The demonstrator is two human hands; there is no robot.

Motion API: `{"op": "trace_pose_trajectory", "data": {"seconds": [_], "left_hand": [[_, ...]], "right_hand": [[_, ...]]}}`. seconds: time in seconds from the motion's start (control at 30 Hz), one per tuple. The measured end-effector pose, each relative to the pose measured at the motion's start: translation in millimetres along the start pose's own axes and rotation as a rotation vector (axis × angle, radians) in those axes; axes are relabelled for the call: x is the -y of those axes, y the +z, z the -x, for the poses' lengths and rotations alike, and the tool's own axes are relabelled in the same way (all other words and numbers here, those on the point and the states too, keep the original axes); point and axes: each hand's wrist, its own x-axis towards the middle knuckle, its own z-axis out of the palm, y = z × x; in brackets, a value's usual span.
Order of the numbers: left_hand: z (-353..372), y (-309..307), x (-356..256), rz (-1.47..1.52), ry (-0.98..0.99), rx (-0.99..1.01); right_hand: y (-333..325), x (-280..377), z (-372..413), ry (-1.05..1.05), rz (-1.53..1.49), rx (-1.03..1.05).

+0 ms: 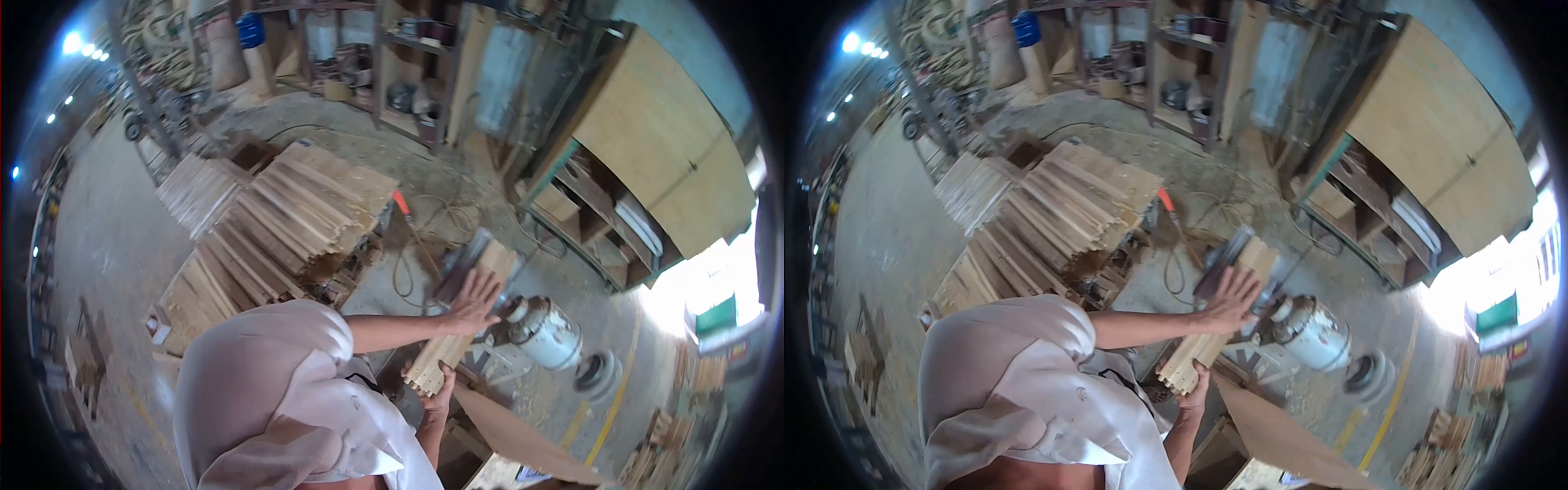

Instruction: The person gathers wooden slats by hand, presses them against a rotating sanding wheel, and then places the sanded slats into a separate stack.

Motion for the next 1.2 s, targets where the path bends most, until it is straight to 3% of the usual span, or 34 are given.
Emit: {"op": "trace_pose_trajectory", "data": {"seconds": [0.07,0.13,0.2,0.27,0.33,0.4,0.47,0.53,0.6,0.63,0.67,0.73,0.8,0.83,0.87,0.93,1.2], "left_hand": [[17,-33,-13,0.140,-0.251,0.037],[47,-6,-8,0.217,-0.332,-0.174],[75,-2,-11,0.509,-0.475,-0.172],[89,7,-10,0.894,-0.738,-0.066],[83,-17,-14,1.255,-0.854,0.138],[86,-26,-25,1.306,-0.827,0.223],[89,-44,-41,1.487,-0.881,0.224],[89,-48,-42,1.504,-0.870,0.203],[88,-50,-35,1.548,-0.798,0.056],[83,-68,-38,1.574,-0.734,0.036],[79,-73,-34,1.571,-0.739,0.037],[73,-83,-24,1.584,-0.597,-0.042],[71,-98,-25,1.568,-0.526,-0.099],[71,-107,-26,1.550,-0.453,-0.155],[72,-115,-27,1.547,-0.451,-0.161],[80,-129,-28,1.555,-0.428,-0.227],[110,-156,-6,1.546,-0.476,-0.358]], "right_hand": [[-37,-8,6,0.005,0.213,-0.295],[-48,-8,16,0.022,0.538,-0.309],[-19,4,33,-0.001,0.948,-0.352],[9,7,52,-0.038,1.027,-0.470],[31,8,75,-0.034,1.124,-0.568],[50,12,99,-0.095,1.336,-0.665],[56,11,132,-0.139,1.293,-0.651],[33,0,175,-0.350,1.032,-0.696],[1,12,226,-0.428,0.918,-0.917],[-50,10,242,-0.584,0.868,-1.068],[-71,24,255,-0.535,0.881,-1.394],[-104,53,270,-0.649,1.134,-1.744],[-166,70,272,-0.536,1.196,-1.881],[-201,73,273,-0.465,1.222,-1.898],[-204,78,272,-0.470,1.223,-1.892],[-211,84,266,-0.287,1.296,-1.986],[-217,86,269,-0.265,1.334,-1.964]]}}
